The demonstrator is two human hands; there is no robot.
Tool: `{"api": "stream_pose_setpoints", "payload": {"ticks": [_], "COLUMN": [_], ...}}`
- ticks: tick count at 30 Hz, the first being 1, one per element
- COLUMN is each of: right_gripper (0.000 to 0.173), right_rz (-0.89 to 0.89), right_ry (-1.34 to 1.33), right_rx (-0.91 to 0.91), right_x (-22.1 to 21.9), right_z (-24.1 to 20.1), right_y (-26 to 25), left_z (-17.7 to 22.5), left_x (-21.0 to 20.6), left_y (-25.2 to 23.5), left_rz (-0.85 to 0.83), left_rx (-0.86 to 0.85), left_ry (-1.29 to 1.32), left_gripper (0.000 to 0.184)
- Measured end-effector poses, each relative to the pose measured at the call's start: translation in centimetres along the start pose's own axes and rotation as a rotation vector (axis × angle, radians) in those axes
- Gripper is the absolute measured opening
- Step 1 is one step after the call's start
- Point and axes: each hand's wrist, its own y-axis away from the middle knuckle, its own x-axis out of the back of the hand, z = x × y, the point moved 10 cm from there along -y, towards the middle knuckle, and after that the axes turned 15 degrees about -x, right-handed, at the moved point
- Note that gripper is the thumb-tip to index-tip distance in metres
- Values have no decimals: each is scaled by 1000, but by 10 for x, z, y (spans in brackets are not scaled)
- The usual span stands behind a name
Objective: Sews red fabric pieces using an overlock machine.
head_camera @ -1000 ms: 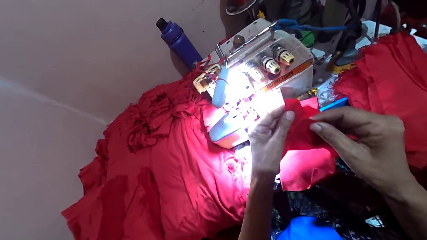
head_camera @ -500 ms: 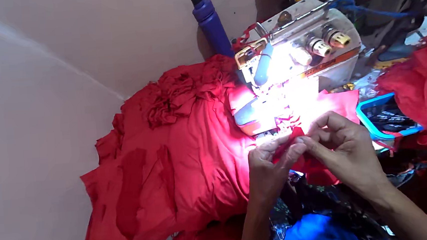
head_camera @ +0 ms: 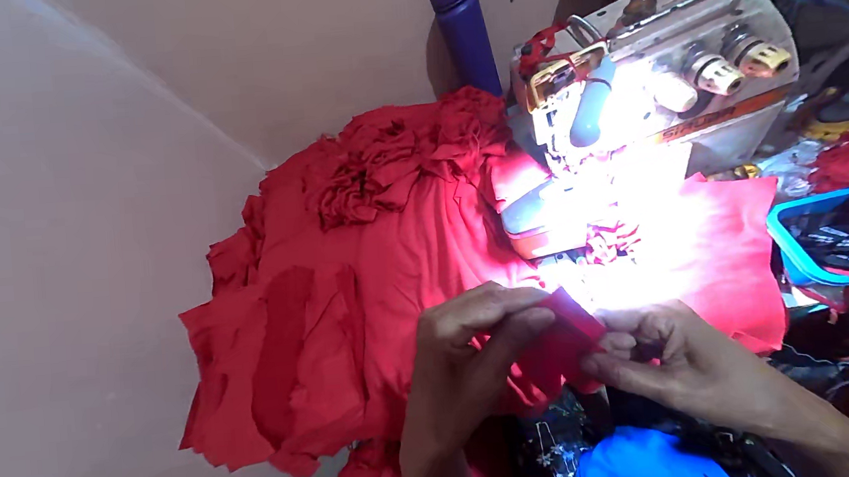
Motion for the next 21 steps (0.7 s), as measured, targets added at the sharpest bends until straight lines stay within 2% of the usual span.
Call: {"api": "stream_pose_setpoints", "payload": {"ticks": [4,7,11,13,15,17,21], "right_gripper": [15,26,17,19,25,27,34], "right_rz": [185,372,575,641,675,701,707], "right_ry": [129,266,171,207,274,315,318], "right_rx": [31,84,-61,-131,-178,-178,-116], "right_x": [9,27,58,68,73,75,68], "right_z": [2,5,36,50,57,59,58], "right_y": [1,-7,-30,-39,-44,-43,-27], "left_z": [-12,-47,-104,-127,-148,-152,-121], "left_x": [9,7,-11,-25,-36,-42,-60], "left_y": [-10,-23,-34,-35,-30,-34,-33], "left_rz": [54,107,194,145,71,37,66], "left_rx": [-7,36,155,211,311,309,99], "left_ry": [-121,-140,-155,-286,-426,-556,-789], "left_gripper": [12,8,16,24,22,24,12]}}
